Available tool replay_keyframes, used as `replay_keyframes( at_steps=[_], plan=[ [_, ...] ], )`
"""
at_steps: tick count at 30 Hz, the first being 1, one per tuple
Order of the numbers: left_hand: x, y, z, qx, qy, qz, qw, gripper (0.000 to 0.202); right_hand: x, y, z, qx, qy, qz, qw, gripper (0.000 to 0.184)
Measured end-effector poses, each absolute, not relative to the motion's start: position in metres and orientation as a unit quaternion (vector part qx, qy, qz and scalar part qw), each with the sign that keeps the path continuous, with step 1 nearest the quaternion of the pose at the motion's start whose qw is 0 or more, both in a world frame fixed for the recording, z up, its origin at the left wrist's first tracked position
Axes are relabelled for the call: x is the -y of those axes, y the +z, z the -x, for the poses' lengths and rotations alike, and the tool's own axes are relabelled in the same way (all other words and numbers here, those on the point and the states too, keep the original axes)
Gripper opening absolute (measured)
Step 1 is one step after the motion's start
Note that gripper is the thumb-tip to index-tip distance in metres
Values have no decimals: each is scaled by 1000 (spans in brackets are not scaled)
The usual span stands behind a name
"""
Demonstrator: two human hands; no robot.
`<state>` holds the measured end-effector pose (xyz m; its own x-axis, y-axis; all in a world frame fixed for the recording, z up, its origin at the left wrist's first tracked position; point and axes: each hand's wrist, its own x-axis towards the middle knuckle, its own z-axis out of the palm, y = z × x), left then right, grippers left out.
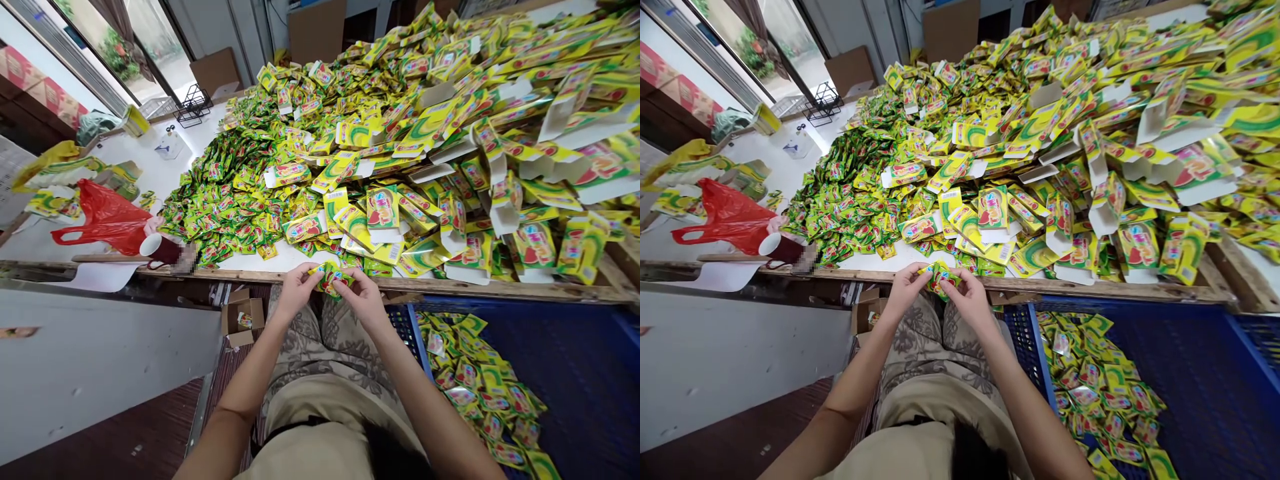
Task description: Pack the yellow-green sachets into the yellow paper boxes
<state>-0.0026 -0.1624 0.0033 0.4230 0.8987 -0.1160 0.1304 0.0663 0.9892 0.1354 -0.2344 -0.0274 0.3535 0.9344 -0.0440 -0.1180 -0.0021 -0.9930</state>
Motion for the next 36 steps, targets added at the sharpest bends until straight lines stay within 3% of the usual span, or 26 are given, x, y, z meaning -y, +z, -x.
replay_keyframes(
  at_steps=[6,12,26,31,36],
  plan=[
    [170,2,-6,-436,400,-550,590,37,231,-25,-129,275,467,539,645,33],
    [179,5,-7,-441,412,-581,546,31,231,-24,-126,287,491,533,626,32],
    [207,-2,-10,-463,474,-506,553,29,244,-12,-111,133,521,472,699,33],
    [215,-6,-12,-483,485,-525,505,28,246,-7,-104,129,578,448,670,33],
    [219,-6,-12,-466,468,-527,535,32,244,-17,-104,163,553,466,672,33]
  ],
)
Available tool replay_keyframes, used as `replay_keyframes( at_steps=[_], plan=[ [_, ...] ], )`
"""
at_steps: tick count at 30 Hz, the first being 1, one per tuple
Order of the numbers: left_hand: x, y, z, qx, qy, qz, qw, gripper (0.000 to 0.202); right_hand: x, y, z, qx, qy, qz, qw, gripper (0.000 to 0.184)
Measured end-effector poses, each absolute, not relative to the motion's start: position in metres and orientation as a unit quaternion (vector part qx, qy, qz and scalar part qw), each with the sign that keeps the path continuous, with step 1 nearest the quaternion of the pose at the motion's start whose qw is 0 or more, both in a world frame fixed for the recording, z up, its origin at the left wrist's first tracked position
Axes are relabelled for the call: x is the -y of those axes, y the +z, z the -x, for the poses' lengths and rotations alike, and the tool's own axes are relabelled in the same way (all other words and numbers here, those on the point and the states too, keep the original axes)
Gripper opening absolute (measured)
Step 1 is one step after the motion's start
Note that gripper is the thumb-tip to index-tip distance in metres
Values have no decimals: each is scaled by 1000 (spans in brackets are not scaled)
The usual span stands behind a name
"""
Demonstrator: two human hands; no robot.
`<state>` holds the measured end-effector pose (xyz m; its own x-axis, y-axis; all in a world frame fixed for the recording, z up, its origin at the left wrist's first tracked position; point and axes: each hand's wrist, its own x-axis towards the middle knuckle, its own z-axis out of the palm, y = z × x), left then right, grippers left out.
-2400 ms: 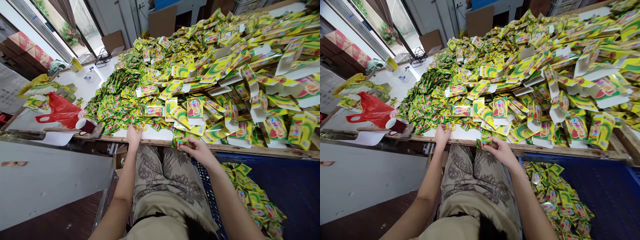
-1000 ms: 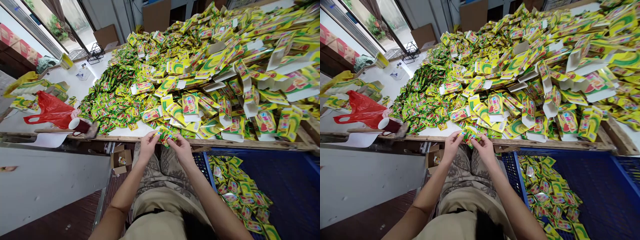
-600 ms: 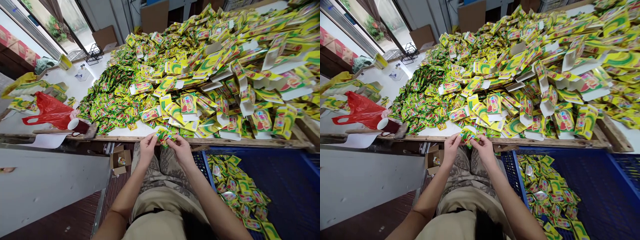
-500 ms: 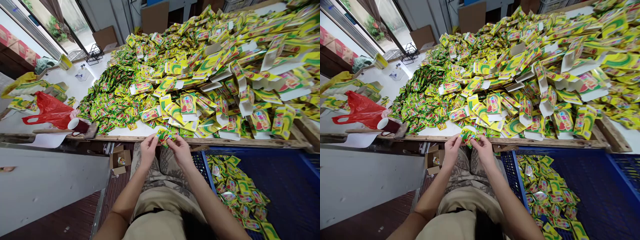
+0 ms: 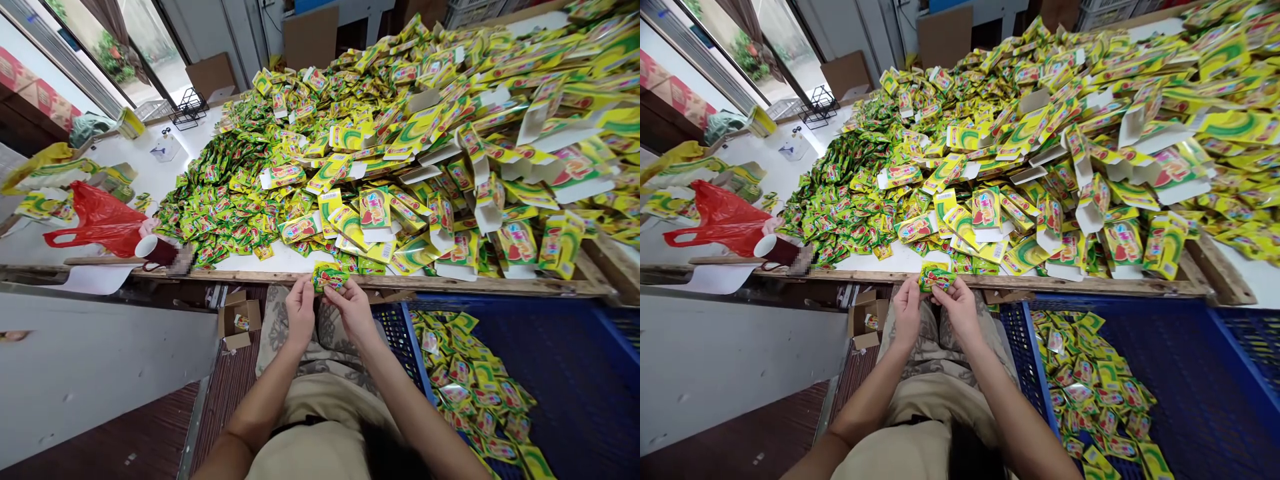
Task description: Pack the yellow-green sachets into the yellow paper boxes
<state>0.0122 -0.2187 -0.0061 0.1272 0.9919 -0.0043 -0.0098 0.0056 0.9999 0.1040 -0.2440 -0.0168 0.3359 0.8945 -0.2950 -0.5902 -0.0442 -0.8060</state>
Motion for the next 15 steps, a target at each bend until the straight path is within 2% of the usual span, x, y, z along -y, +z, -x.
replay_keyframes(
  at_steps=[5,8,10,12,15],
  plan=[
    [212,-3,-10,-462,454,-558,519,29,248,-27,-114,284,511,532,612,38],
    [204,-1,-3,-475,426,-616,462,23,253,-21,-132,415,359,632,548,56],
    [201,2,0,-443,372,-688,438,19,252,-10,-147,515,278,635,503,69],
    [199,7,2,-382,312,-751,439,19,247,0,-161,615,280,580,454,64],
    [194,16,3,-329,270,-766,482,29,239,6,-176,664,329,532,410,40]
  ],
)
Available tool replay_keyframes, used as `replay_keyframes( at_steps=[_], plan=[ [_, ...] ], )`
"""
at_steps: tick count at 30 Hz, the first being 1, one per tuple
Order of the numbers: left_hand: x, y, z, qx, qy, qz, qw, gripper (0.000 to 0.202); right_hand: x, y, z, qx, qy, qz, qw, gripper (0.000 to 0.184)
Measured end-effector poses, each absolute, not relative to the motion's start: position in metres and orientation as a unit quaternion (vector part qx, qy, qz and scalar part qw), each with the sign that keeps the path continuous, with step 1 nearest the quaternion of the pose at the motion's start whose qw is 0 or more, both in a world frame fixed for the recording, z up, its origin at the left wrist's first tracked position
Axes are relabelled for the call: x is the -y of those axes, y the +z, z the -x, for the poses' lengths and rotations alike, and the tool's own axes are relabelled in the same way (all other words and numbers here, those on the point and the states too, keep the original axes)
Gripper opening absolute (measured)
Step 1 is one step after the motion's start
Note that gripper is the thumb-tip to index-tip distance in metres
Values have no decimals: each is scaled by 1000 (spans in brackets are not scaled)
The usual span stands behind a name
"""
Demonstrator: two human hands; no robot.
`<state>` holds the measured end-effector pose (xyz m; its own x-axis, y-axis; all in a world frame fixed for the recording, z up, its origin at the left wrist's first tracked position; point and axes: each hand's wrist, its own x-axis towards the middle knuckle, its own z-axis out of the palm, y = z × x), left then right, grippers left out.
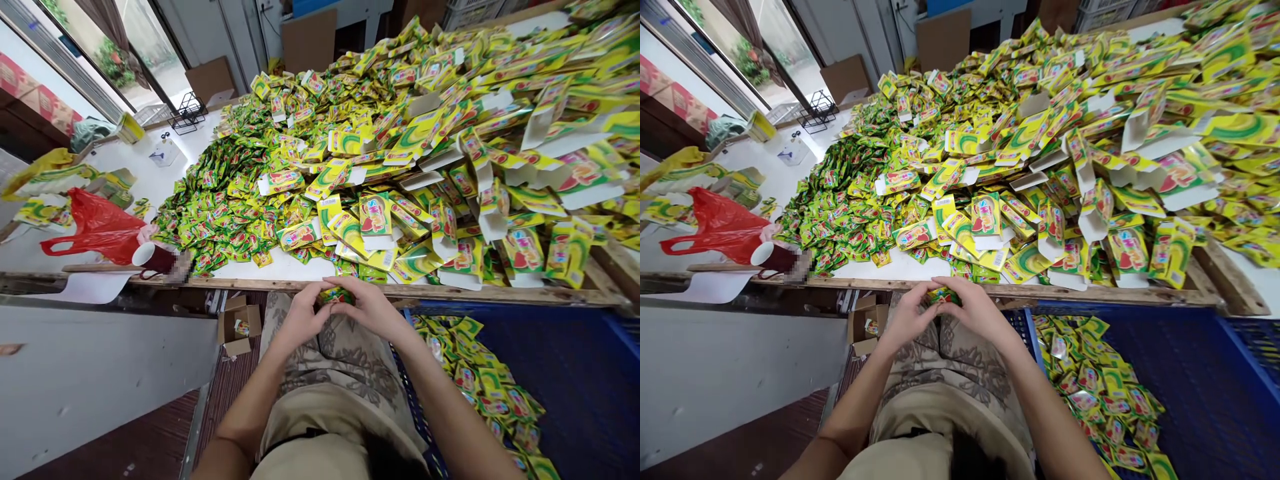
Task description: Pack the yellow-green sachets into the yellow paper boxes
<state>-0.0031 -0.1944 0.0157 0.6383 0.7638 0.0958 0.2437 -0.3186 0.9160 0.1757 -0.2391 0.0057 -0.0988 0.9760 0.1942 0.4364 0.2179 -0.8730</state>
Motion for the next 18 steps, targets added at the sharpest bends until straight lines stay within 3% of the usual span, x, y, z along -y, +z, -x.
replay_keyframes(
  at_steps=[3,7,10,15,18],
  plan=[
    [171,25,5,-338,286,-770,459,48,238,-4,-182,605,352,581,414,24],
    [113,27,-2,-428,296,-836,172,60,245,-24,-177,500,407,623,442,27],
    [76,19,-5,-468,220,-855,50,67,246,-29,-173,473,405,629,466,29],
    [77,21,29,-516,219,-828,-24,55,243,-29,-181,374,391,617,571,35],
    [108,30,56,-493,262,-829,32,53,240,-21,-179,291,439,571,630,41]
  ],
)
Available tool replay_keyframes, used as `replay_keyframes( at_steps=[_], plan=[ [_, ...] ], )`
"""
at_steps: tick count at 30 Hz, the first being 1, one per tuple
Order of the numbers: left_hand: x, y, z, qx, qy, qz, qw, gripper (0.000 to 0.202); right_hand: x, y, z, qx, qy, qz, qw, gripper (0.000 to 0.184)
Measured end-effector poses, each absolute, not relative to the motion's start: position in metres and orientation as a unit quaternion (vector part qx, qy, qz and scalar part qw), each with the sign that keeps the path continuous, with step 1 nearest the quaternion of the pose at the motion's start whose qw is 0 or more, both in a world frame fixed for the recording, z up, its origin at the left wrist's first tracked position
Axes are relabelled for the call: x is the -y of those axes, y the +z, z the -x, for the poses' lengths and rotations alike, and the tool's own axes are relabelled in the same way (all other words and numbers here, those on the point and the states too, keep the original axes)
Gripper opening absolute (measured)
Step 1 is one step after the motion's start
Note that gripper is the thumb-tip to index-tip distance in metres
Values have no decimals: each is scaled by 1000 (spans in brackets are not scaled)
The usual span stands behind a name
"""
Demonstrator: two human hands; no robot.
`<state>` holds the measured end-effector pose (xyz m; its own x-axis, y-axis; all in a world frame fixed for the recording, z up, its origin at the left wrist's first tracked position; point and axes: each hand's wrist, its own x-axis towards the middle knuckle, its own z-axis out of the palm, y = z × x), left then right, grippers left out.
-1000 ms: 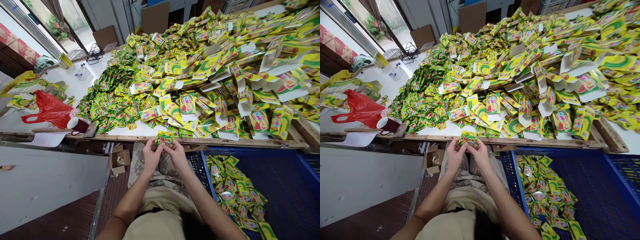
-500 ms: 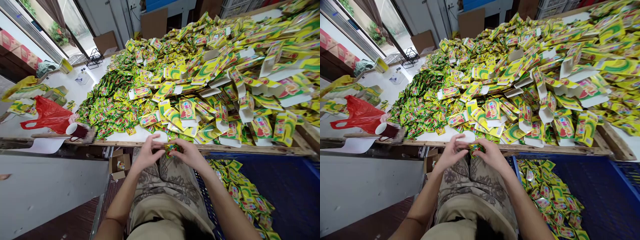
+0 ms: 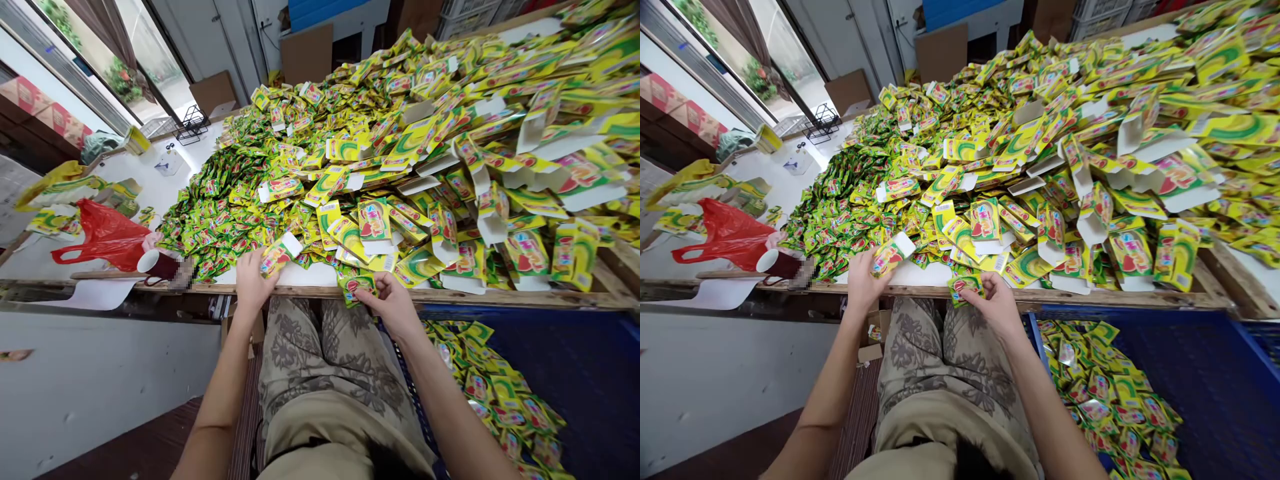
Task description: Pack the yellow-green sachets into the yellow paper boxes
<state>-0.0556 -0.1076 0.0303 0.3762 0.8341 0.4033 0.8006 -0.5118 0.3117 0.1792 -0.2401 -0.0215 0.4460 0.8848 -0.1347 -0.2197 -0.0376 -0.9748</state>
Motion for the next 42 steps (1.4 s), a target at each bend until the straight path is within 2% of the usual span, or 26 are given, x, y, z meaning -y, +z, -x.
replay_keyframes(
  at_steps=[4,8,10,12,15,17,21,23,25,27,30,34,42],
  plan=[
    [155,33,62,-417,252,-858,160,55,229,6,-160,289,479,495,664,39],
    [183,25,52,-395,276,-852,205,56,218,18,-143,350,356,527,688,29],
    [189,19,49,-398,308,-839,207,56,218,13,-142,395,281,579,655,26],
    [191,15,49,-408,341,-820,210,55,221,5,-145,451,256,623,586,25],
    [193,10,51,-415,375,-793,240,53,228,0,-154,504,300,646,489,25],
    [194,9,53,-413,386,-771,293,56,229,3,-159,521,344,630,462,27],
    [194,7,53,-425,402,-645,492,82,226,13,-162,548,432,549,460,29],
    [194,5,51,-455,420,-545,565,76,224,15,-161,547,448,535,463,34],
    [194,2,46,-488,430,-466,600,58,224,14,-159,540,440,545,466,42],
    [196,1,41,-505,443,-431,603,42,225,9,-156,528,427,564,469,42],
    [201,1,32,-508,483,-459,546,31,226,1,-151,494,404,603,479,35],
    [205,1,24,-511,501,-491,496,29,228,-4,-145,476,357,642,484,26],
    [201,-9,24,-493,524,-469,513,30,225,-1,-148,461,332,617,545,23]
  ],
)
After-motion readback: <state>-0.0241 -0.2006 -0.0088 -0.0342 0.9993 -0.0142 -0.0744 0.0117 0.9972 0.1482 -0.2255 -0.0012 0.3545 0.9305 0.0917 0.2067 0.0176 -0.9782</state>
